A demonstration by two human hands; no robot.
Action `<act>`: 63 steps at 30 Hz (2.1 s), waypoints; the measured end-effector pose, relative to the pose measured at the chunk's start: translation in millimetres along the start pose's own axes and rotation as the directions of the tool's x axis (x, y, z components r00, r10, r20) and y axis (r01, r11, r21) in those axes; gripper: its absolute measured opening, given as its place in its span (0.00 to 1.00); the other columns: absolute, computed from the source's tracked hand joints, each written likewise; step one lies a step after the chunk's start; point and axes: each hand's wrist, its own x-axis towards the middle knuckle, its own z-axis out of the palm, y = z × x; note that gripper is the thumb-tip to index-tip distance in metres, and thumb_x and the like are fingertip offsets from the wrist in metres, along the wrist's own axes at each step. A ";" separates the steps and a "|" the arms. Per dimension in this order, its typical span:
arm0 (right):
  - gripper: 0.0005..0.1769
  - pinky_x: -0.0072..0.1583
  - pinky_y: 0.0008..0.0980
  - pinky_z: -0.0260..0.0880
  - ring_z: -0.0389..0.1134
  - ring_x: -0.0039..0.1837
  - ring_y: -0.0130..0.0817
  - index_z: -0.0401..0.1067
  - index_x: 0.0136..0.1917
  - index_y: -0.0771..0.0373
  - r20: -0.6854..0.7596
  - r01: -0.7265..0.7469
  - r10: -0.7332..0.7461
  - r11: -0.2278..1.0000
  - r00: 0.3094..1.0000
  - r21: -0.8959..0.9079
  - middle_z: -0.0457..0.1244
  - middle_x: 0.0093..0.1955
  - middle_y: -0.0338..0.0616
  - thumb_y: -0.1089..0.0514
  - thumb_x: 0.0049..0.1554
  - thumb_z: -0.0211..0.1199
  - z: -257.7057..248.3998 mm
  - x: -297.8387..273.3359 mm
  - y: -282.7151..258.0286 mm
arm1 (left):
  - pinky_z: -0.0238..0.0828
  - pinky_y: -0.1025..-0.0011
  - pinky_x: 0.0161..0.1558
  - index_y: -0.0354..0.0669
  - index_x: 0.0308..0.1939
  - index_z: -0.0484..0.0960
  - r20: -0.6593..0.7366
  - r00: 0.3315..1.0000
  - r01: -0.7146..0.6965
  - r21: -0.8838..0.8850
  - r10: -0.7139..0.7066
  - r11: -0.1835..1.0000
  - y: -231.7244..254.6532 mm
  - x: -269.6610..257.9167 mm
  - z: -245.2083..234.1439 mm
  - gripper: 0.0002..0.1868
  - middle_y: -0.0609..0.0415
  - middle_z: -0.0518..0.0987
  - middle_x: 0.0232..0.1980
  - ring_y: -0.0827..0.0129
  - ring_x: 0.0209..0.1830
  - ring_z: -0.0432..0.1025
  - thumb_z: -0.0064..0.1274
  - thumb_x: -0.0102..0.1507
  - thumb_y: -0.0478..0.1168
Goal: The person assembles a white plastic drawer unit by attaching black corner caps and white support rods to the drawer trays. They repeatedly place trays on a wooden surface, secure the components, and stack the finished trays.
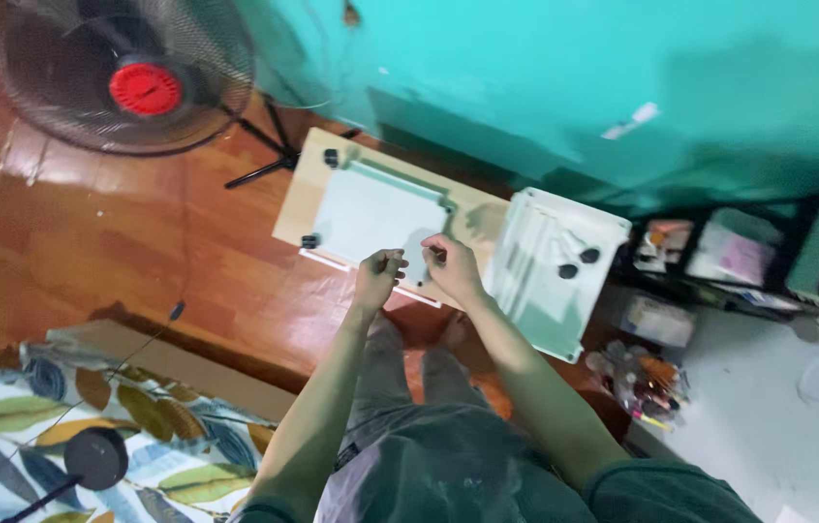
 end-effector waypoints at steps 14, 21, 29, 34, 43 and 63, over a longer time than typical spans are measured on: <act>0.09 0.43 0.30 0.71 0.73 0.38 0.32 0.75 0.49 0.61 0.152 -0.255 0.277 0.955 0.949 -0.151 0.70 0.39 0.45 0.57 0.55 0.62 144.3 129.3 4.5 | 0.67 0.59 0.53 0.37 0.59 0.73 -0.166 0.969 -0.048 0.602 0.184 0.797 -3.3 107.4 -125.7 0.28 0.38 0.76 0.51 0.49 0.52 0.69 0.58 0.58 0.44; 0.19 0.51 0.40 0.71 0.72 0.47 0.45 0.73 0.54 0.61 -0.045 -0.268 0.271 0.884 0.961 -0.384 0.70 0.43 0.50 0.49 0.53 0.63 185.1 193.8 24.7 | 0.43 0.52 0.68 0.35 0.74 0.37 -0.103 0.992 0.023 0.729 0.075 0.684 -4.7 156.9 -123.7 0.66 0.28 0.50 0.71 0.38 0.68 0.48 0.68 0.48 0.57; 0.24 0.52 0.46 0.69 0.70 0.50 0.52 0.75 0.49 0.63 0.020 -0.176 0.233 0.786 0.972 -0.592 0.69 0.44 0.54 0.40 0.52 0.65 203.3 238.4 -1.4 | 0.36 0.47 0.69 0.53 0.76 0.39 -0.174 0.949 0.302 0.740 -0.263 0.601 8.7 165.2 -115.3 0.69 0.41 0.49 0.74 0.45 0.73 0.43 0.69 0.44 0.66; 0.24 0.53 0.46 0.70 0.70 0.49 0.52 0.75 0.43 0.65 0.059 -0.153 0.285 0.667 0.957 -0.729 0.68 0.43 0.58 0.40 0.51 0.69 216.2 258.6 4.6 | 0.37 0.44 0.66 0.52 0.74 0.45 -0.194 0.951 0.303 0.741 -0.241 0.599 14.0 162.2 -115.3 0.66 0.44 0.50 0.74 0.45 0.72 0.43 0.69 0.43 0.67; 0.17 0.52 0.44 0.70 0.68 0.51 0.52 0.75 0.45 0.62 0.596 0.533 -0.099 0.577 0.797 -0.618 0.66 0.49 0.55 0.70 0.40 0.62 209.1 266.6 32.1 | 0.48 0.43 0.63 0.56 0.75 0.43 -0.211 0.934 0.345 0.747 -0.290 0.568 14.4 161.9 -112.0 0.66 0.45 0.54 0.71 0.45 0.68 0.50 0.68 0.44 0.67; 0.06 0.46 0.39 0.73 0.73 0.48 0.47 0.76 0.38 0.63 0.431 0.493 -0.252 0.295 0.866 -0.819 0.69 0.41 0.50 0.61 0.44 0.67 218.5 246.1 25.6 | 0.52 0.43 0.61 0.63 0.73 0.42 -0.178 0.907 0.391 0.694 -0.382 0.605 29.8 161.1 -115.7 0.65 0.50 0.50 0.74 0.46 0.70 0.48 0.69 0.43 0.64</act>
